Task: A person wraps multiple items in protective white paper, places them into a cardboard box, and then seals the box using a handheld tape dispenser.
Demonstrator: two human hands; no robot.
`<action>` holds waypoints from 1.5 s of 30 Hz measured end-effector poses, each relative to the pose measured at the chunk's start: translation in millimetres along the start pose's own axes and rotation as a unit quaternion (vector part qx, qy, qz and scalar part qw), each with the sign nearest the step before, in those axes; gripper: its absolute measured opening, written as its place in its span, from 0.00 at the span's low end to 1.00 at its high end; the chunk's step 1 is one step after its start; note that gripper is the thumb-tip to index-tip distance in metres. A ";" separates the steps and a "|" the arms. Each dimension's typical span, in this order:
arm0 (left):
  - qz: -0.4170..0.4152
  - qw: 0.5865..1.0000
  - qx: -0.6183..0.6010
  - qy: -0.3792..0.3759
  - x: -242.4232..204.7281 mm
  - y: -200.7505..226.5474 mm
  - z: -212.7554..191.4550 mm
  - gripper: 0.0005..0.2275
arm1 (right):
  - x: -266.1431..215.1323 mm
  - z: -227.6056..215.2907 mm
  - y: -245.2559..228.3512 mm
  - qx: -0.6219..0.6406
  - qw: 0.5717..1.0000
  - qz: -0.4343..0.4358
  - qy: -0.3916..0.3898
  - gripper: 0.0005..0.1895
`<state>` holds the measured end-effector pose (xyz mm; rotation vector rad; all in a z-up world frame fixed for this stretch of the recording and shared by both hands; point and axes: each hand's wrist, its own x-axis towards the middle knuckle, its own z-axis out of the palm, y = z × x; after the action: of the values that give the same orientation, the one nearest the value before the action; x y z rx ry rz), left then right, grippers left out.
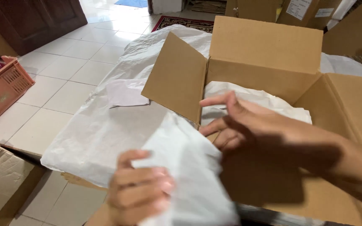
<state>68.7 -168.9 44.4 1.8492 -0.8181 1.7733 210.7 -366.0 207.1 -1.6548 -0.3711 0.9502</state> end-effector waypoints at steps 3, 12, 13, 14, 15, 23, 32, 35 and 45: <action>0.074 0.981 0.040 -0.172 29.6 0.5 14.6 0.07 | 18.6 -4.4 30.2 0.022 0.999 0.028 -0.034 0.42; 0.269 0.950 0.095 -0.124 65.3 -6.6 49.9 0.08 | 4.4 -25.4 33.3 -0.103 0.973 -0.089 -0.186 0.48; 0.371 0.917 0.107 -0.097 66.2 -14.1 49.7 0.08 | 1.6 -29.9 32.7 -0.066 0.975 -0.096 -0.190 0.47; 0.467 0.874 0.118 -0.067 66.7 -21.5 49.3 0.11 | -1.0 -34.2 32.3 -0.030 0.975 -0.103 -0.194 0.46; 0.467 0.874 0.118 -0.067 43.0 -19.2 56.7 0.11 | -7.3 -39.6 26.7 -0.030 0.975 -0.103 -0.194 0.46; -0.048 0.972 0.120 -0.196 41.2 -19.2 65.0 0.35 | -40.3 -169.3 13.2 -0.345 0.884 -0.315 -0.016 0.58; -0.170 0.920 0.082 -0.342 43.8 -22.4 72.9 0.31 | -2.1 -203.6 29.6 -0.339 0.871 -0.138 0.328 0.24; -0.166 0.911 0.115 -0.361 35.0 -22.8 74.7 0.31 | 14.0 -210.1 45.9 -0.236 0.915 -0.055 0.322 0.20; -0.146 0.918 0.135 -0.343 17.9 -24.0 75.4 0.31 | 33.8 -218.1 67.9 -0.197 0.942 -0.022 0.272 0.24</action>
<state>140.0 -204.9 58.6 2.6760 -0.4828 1.0805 378.5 -509.6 139.9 -2.1800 -0.2241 0.3607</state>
